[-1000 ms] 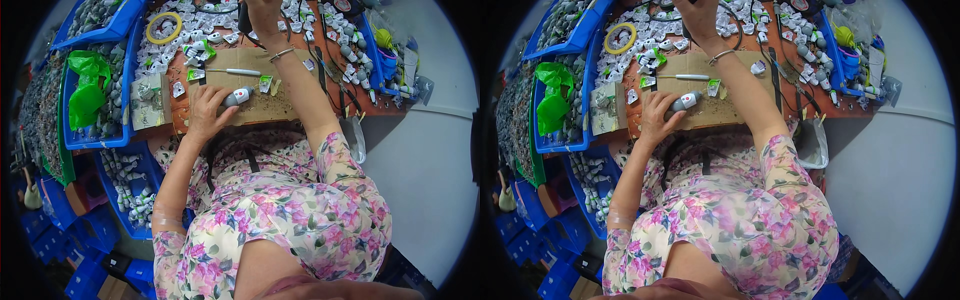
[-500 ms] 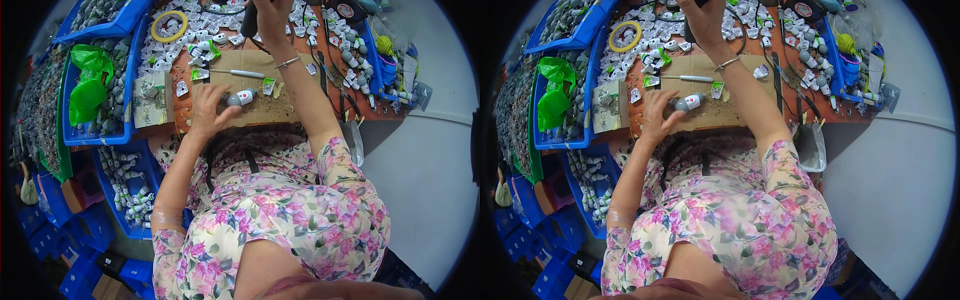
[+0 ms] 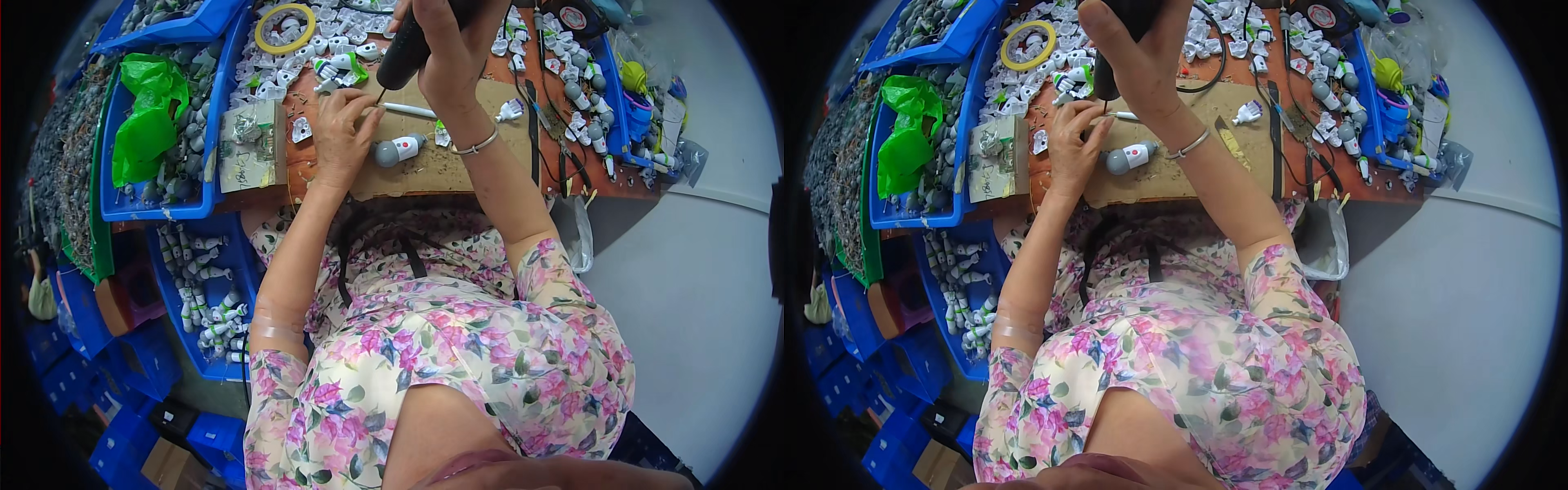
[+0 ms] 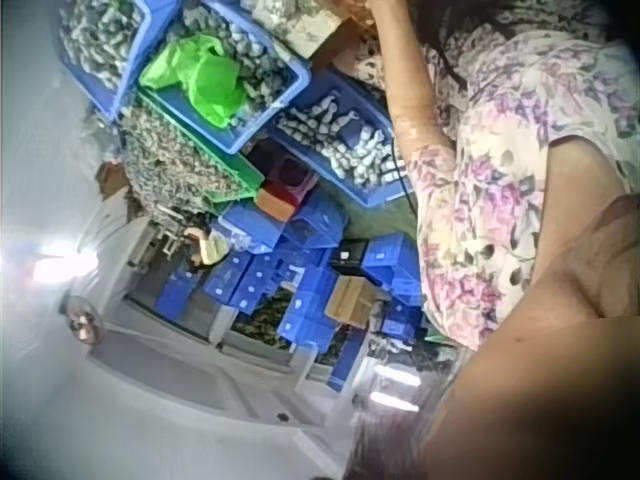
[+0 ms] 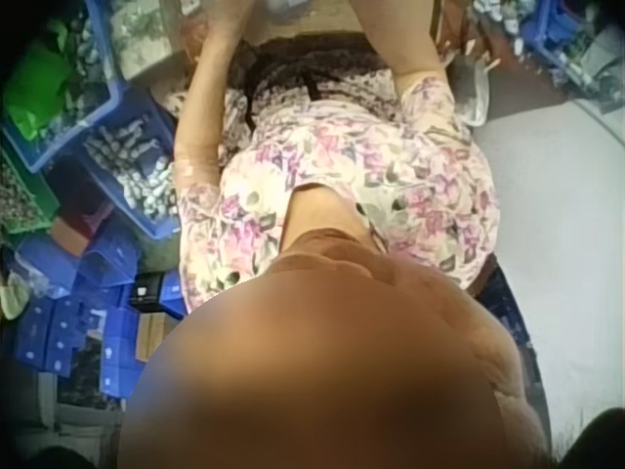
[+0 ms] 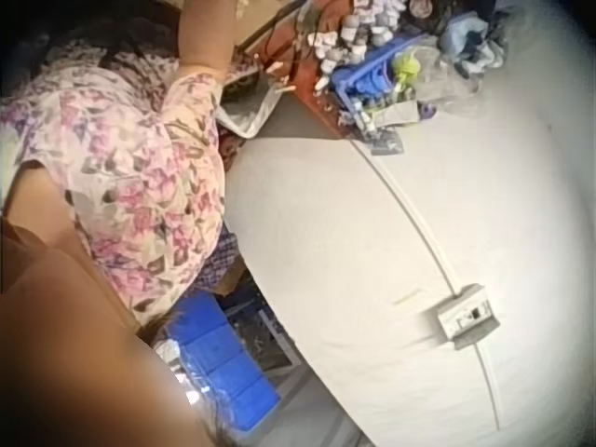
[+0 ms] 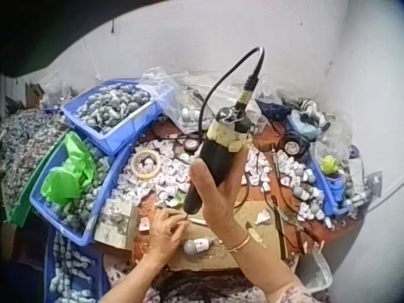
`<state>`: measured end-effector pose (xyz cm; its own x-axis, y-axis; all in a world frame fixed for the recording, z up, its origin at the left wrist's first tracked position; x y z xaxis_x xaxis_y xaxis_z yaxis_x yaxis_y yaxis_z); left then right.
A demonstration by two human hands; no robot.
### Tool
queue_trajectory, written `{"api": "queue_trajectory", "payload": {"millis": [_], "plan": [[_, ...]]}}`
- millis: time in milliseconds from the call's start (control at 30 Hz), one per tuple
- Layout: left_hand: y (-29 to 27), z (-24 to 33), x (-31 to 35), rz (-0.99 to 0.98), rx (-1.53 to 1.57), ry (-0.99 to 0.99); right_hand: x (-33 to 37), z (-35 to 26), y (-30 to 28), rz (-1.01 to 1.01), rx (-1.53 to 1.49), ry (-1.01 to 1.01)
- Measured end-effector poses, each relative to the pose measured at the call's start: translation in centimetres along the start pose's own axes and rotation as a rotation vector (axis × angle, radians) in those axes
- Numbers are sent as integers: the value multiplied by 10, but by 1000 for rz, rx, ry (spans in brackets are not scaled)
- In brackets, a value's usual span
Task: Soldering small electronic parts and assembling them at a workbench.
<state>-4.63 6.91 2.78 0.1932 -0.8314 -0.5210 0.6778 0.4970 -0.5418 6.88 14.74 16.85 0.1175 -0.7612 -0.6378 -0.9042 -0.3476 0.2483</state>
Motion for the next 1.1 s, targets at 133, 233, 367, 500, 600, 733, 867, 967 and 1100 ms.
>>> {"api": "queue_trajectory", "payload": {"millis": [133, 233, 367, 500, 600, 733, 867, 967, 1100], "plan": [[-1, 5, 0, 1, -3, 18, 2, -6, 1, 24, 33, -83], [-4, 11, 3, 21, 18, 55, 6, -11, 1, 39, -37, 34], [-4, 14, 8, 7, 68, 53, 10, -18, 1, -1, 11, -8], [-5, 12, 17, -43, 91, 49, 18, -26, 3, -24, -46, 19], [-17, 22, 24, -58, 37, 80, 28, -35, -6, -8, 0, 32], [-13, 26, 40, -177, -111, 187, 45, -36, -12, -48, 61, -34], [-10, 31, 46, -234, -105, 186, 55, -39, -12, -93, -45, 66], [-10, 34, 46, -232, -91, 182, 61, -37, -14, -101, -16, 53], [-12, 32, 49, -234, -71, 171, 63, -40, -10, -168, 156, -28]]}}
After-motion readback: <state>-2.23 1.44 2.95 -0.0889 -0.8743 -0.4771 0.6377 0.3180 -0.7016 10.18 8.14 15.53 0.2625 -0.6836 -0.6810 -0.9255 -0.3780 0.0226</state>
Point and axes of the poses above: each hand's wrist, its own x-axis away from the middle knuckle, its own y-axis out of the palm, z = x × y, the point moved 5 cm from there along -x, towards the middle knuckle, and after that the axes turned 2 degrees about -x, right-handed, at the moved point
